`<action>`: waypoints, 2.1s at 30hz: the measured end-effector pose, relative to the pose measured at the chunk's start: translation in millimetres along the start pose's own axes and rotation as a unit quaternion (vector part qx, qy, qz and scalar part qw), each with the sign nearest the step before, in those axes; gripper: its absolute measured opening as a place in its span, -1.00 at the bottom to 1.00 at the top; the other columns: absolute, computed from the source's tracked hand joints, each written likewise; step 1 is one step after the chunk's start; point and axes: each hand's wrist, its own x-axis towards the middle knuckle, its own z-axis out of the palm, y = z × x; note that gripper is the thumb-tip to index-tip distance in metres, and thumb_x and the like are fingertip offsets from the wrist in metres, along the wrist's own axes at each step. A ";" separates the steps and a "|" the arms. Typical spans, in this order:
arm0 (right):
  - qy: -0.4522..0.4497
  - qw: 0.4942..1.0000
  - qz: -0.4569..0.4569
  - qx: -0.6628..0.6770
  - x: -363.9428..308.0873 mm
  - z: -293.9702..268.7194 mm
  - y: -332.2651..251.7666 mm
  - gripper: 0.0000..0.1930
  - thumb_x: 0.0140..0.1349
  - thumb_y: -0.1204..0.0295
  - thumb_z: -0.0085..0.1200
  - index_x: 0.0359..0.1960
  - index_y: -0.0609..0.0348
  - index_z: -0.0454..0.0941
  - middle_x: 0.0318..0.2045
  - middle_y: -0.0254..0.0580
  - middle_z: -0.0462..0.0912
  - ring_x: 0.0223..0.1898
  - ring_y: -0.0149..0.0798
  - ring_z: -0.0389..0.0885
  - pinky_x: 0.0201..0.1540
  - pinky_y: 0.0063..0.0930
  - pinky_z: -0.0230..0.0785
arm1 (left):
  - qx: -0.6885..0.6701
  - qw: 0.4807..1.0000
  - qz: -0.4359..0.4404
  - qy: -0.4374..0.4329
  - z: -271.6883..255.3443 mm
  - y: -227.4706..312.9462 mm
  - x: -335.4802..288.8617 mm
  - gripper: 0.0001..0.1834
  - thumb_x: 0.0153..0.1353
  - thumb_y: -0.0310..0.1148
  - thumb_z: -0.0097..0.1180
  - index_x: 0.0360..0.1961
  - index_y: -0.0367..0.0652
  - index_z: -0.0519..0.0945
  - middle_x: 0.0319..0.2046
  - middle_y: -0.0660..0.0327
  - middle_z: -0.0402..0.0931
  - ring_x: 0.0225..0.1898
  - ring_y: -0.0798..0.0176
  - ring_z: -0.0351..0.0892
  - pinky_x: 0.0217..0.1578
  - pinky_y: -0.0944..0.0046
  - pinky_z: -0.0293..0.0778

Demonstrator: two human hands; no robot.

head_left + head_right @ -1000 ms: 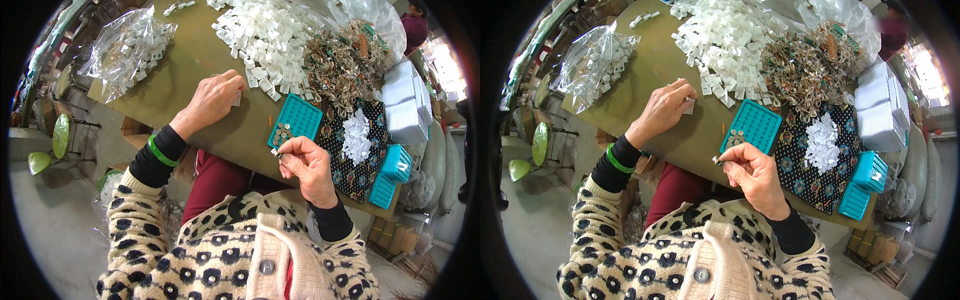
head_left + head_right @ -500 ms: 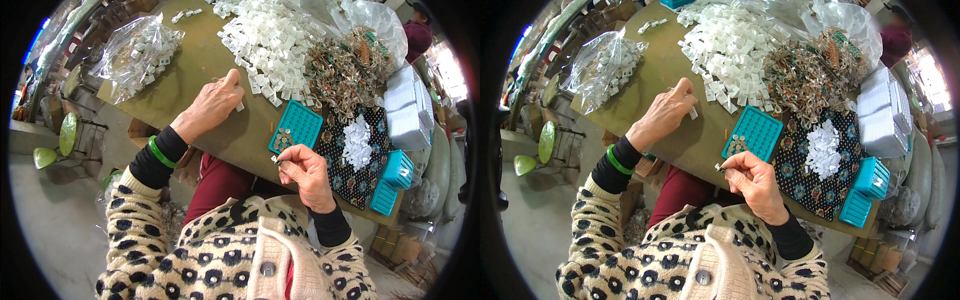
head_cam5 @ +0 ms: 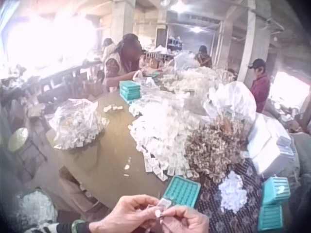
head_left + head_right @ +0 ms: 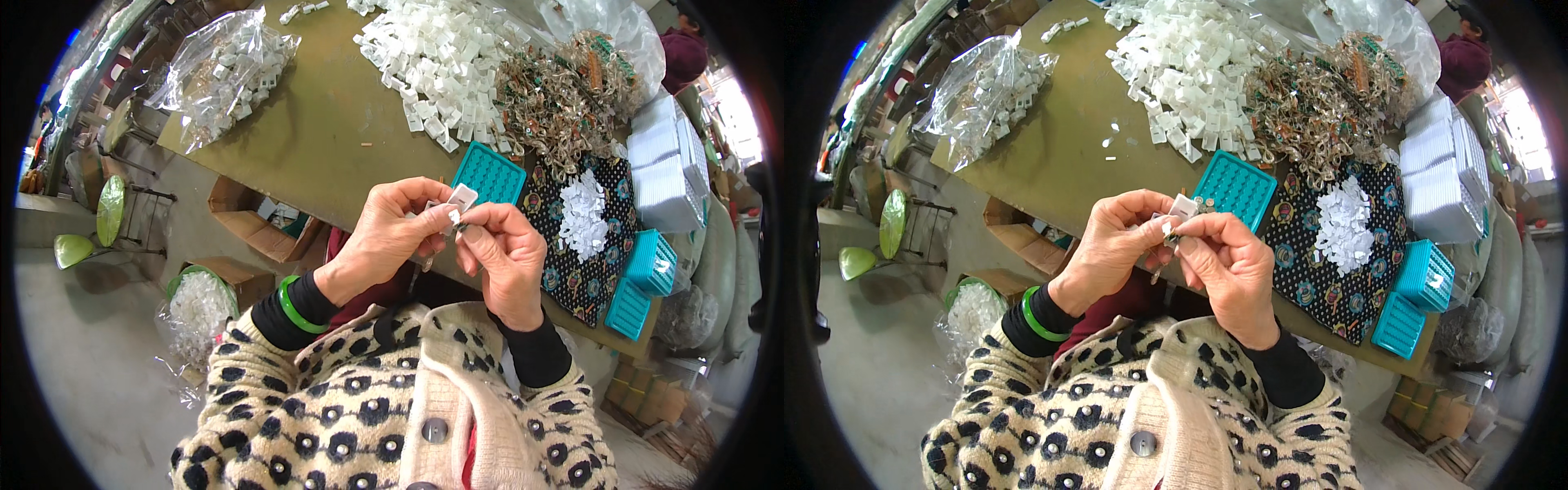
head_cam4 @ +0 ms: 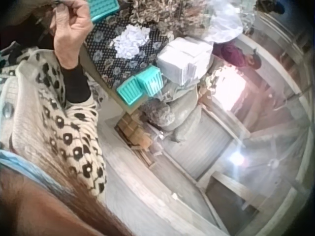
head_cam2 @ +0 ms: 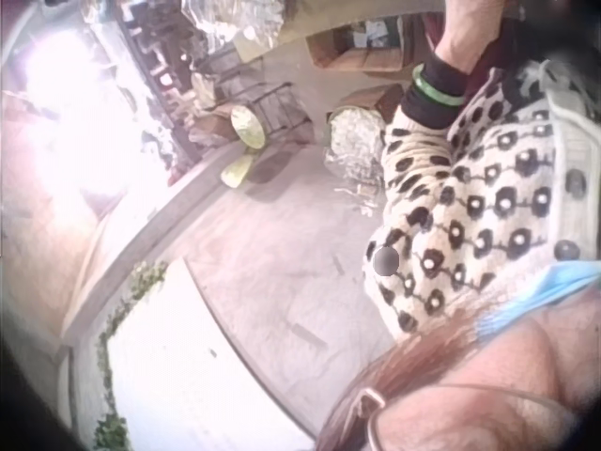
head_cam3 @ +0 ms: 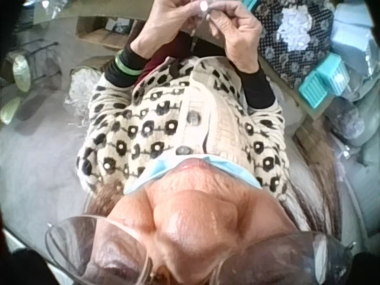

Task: The person repeatedly picks small white plastic housings and metal pins from a teal tray, inserts the pins into the housings, and places the assembled units on the table. The hands work continuously with the components in a repetitive assembly cycle.

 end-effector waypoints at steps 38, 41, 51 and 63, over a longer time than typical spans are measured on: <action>0.030 0.993 0.055 -0.100 3.5 15.4 -7.4 -0.96 0.28 0.58 0.13 -0.29 0.27 0.52 -0.43 -0.36 0.61 -0.46 -0.64 0.50 -0.45 -0.75 0.31 | -0.249 0.963 0.096 -0.032 -21.0 -34.6 -14.0 -0.73 0.13 -0.66 0.25 -0.11 -0.28 0.61 -0.24 0.07 0.60 -0.28 0.16 0.70 -0.40 0.28 0.67; 0.044 0.990 0.021 -0.129 2.4 18.9 -5.1 -0.94 0.30 0.56 0.13 -0.26 0.30 0.53 -0.41 -0.34 0.63 -0.43 -0.61 0.54 -0.40 -0.74 0.36 | -0.232 0.965 0.121 -0.015 -17.8 -35.4 -13.0 -0.74 0.11 -0.71 0.24 -0.15 -0.29 0.63 -0.21 0.11 0.56 -0.28 0.17 0.69 -0.43 0.30 0.66; 0.057 0.977 -0.024 -0.205 -0.1 23.9 3.5 -0.92 0.35 0.53 0.09 -0.25 0.31 0.53 -0.35 -0.31 0.62 -0.42 -0.55 0.57 -0.34 -0.66 0.44 | -0.203 0.965 0.166 -0.004 -14.0 -34.6 -6.5 -0.80 0.12 -0.71 0.23 -0.21 -0.32 0.61 -0.19 0.12 0.55 -0.28 0.21 0.67 -0.41 0.31 0.67; 0.054 0.852 -0.293 -0.431 2.6 10.4 33.8 -0.73 0.05 0.79 0.09 -0.20 0.28 0.52 -0.33 -0.07 0.52 -0.37 -0.08 0.56 -0.33 -0.32 0.44 | -0.195 0.977 0.070 0.050 -7.4 -33.4 -9.1 -0.85 0.14 -0.62 0.27 -0.26 -0.32 0.58 -0.34 0.12 0.66 -0.43 0.31 0.64 -0.37 0.37 0.60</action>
